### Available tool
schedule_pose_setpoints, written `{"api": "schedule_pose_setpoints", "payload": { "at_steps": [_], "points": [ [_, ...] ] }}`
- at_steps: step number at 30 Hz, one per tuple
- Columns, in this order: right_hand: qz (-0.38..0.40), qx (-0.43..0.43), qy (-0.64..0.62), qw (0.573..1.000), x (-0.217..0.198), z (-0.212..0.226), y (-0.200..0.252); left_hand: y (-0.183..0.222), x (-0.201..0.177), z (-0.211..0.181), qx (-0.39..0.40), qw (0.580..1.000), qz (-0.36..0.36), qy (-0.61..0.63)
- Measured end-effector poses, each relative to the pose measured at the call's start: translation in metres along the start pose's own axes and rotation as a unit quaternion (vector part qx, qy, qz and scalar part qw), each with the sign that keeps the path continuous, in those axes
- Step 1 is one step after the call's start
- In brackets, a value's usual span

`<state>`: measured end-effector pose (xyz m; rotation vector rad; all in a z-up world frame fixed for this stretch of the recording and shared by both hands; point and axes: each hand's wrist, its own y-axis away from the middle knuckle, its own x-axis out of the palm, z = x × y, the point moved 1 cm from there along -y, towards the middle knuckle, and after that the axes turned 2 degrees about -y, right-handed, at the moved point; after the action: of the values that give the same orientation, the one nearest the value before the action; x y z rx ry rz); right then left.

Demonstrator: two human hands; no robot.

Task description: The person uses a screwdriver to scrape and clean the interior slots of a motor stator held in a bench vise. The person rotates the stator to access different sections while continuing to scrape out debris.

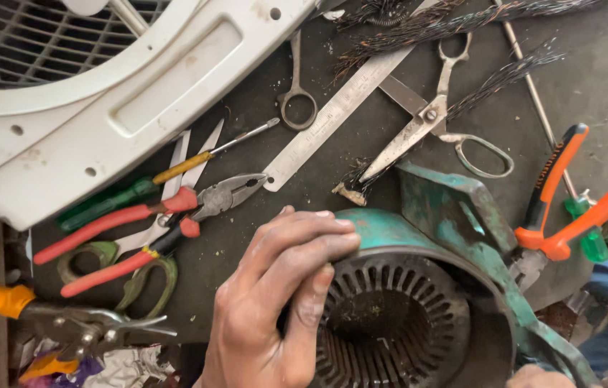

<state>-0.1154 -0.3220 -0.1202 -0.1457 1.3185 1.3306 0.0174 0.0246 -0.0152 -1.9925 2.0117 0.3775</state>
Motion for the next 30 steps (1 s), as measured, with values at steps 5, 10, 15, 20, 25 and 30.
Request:
{"api": "schedule_pose_setpoints", "payload": {
  "at_steps": [5, 10, 15, 20, 25, 30],
  "points": [
    [-0.126, -0.122, -0.017, 0.984, -0.006, 0.063, 0.041, 0.012, -0.005, -0.005, 0.024, 1.000, -0.013, 0.004],
    [-0.210, -0.281, -0.005, 0.936, -0.016, 0.145, 0.089, 0.021, -0.012, -0.012, 0.026, 0.999, -0.019, 0.044],
    [-0.179, -0.368, 0.026, 0.912, -0.017, 0.213, 0.111, 0.027, -0.017, -0.008, 0.058, 0.996, -0.040, 0.054],
    [-0.147, -0.391, 0.105, 0.903, -0.030, 0.251, 0.113, 0.033, -0.019, 0.002, 0.082, 0.993, -0.055, 0.061],
    [-0.149, -0.420, 0.190, 0.875, -0.048, 0.277, 0.125, 0.041, -0.023, 0.009, 0.094, 0.990, -0.068, 0.078],
    [-0.149, -0.423, 0.149, 0.881, -0.036, 0.292, 0.148, 0.047, -0.024, 0.012, 0.109, 0.986, -0.093, 0.090]
  ]
}}
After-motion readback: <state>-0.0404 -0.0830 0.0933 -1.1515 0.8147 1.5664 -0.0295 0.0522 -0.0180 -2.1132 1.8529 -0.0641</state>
